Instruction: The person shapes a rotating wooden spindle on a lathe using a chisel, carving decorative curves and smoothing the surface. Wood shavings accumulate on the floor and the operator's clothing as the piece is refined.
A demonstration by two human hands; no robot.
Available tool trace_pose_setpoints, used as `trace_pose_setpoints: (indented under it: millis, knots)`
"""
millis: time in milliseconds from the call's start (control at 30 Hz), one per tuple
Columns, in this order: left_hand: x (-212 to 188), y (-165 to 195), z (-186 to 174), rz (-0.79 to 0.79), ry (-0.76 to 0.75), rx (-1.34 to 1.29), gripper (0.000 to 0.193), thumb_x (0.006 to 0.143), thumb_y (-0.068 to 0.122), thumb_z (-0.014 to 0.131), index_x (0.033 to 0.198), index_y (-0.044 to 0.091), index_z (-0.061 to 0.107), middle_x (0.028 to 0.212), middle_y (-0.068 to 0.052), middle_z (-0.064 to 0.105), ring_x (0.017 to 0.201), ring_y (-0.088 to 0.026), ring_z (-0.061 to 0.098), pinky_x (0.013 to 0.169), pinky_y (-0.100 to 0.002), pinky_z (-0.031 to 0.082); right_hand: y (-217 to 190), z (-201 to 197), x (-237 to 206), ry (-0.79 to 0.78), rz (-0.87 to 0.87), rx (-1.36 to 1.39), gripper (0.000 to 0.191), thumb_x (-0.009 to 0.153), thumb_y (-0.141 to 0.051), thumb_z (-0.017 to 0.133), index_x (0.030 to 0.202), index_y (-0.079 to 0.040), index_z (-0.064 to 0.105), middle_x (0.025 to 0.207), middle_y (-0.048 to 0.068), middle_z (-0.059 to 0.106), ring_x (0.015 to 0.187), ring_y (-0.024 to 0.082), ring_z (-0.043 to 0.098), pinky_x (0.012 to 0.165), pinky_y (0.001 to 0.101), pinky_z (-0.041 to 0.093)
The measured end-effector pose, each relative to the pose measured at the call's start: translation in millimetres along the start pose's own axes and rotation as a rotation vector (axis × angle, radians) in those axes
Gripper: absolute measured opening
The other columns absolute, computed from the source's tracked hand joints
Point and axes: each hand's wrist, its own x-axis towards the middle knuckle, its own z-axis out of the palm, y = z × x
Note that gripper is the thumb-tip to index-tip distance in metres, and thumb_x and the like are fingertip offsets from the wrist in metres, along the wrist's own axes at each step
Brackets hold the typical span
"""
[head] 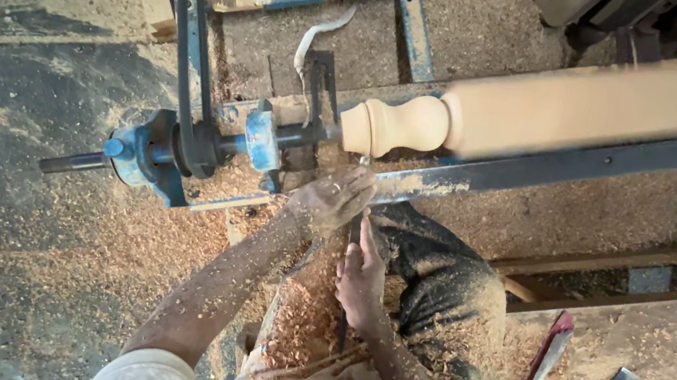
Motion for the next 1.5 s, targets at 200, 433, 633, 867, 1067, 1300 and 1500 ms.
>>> trace_pose_setpoints:
  millis: [200,433,633,867,1067,1300,1500]
  knots:
    - [0,-10,22,0.138,0.096,0.029,0.047,0.108,0.031,0.061,0.137,-0.006,0.060,0.142,-0.024,0.060,0.137,-0.034,0.058,0.112,-0.040,0.059,1,3,2,0.011,-0.026,0.018,0.063,0.103,-0.014,0.041,0.163,-0.028,0.028,0.060,-0.005,0.050,0.043,0.004,0.039,0.034,0.0233,0.037]
    - [-9,1,22,0.001,0.051,0.032,0.041,0.110,0.033,0.059,0.142,0.008,0.061,0.145,-0.013,0.061,0.137,-0.027,0.056,0.101,-0.033,0.058,3,4,2,-0.010,-0.074,0.006,0.064,0.102,-0.012,0.038,0.163,-0.028,0.027,0.062,-0.005,0.051,0.044,0.004,0.040,0.035,0.0234,0.038]
    - [-11,7,25,-0.030,-0.019,0.050,0.045,0.111,0.033,0.053,0.148,0.008,0.052,0.152,-0.013,0.053,0.142,-0.025,0.048,0.102,-0.031,0.048,-8,4,-9,-0.017,-0.163,0.029,0.065,0.102,-0.010,0.041,0.164,-0.025,0.031,0.059,-0.004,0.047,0.043,0.004,0.040,0.034,0.0235,0.038]
    - [-8,13,22,-0.163,-0.195,-0.236,0.058,0.112,0.040,0.044,0.157,0.005,0.031,0.163,-0.015,0.033,0.153,-0.027,0.028,0.120,-0.040,0.026,-18,-42,-24,-0.108,-0.032,-0.097,0.046,0.103,-0.021,0.044,0.149,-0.020,0.044,0.064,-0.003,0.054,0.045,0.008,0.046,0.035,0.0238,0.038]
    - [-13,41,5,-0.536,-0.650,-0.062,0.083,0.100,0.053,0.047,0.158,0.000,0.019,0.167,-0.023,0.019,0.155,-0.040,0.014,0.127,-0.054,0.013,32,-219,-45,0.027,-0.592,-0.114,0.034,0.116,-0.032,0.046,0.137,-0.006,0.050,0.095,0.008,0.064,0.071,0.024,0.063,0.057,0.0386,0.049]
    - [86,151,-7,-0.427,-0.294,-0.265,0.084,0.100,0.050,0.059,0.157,-0.006,0.035,0.167,-0.033,0.019,0.152,-0.057,0.015,0.122,-0.068,0.016,209,-347,-112,0.642,-0.155,-0.945,0.040,0.101,-0.022,0.057,0.140,-0.012,0.059,0.089,0.024,0.068,0.077,0.043,0.067,0.069,0.0540,0.053]
    - [183,225,-26,-0.316,-1.029,-0.965,0.052,0.095,0.050,0.052,0.133,0.018,0.069,0.127,-0.012,0.072,0.116,-0.031,0.069,0.106,-0.046,0.054,286,-346,-129,0.792,-0.347,-0.761,0.035,0.091,-0.021,0.064,0.125,-0.011,0.069,0.094,0.024,0.070,0.073,0.043,0.068,0.066,0.0527,0.056]
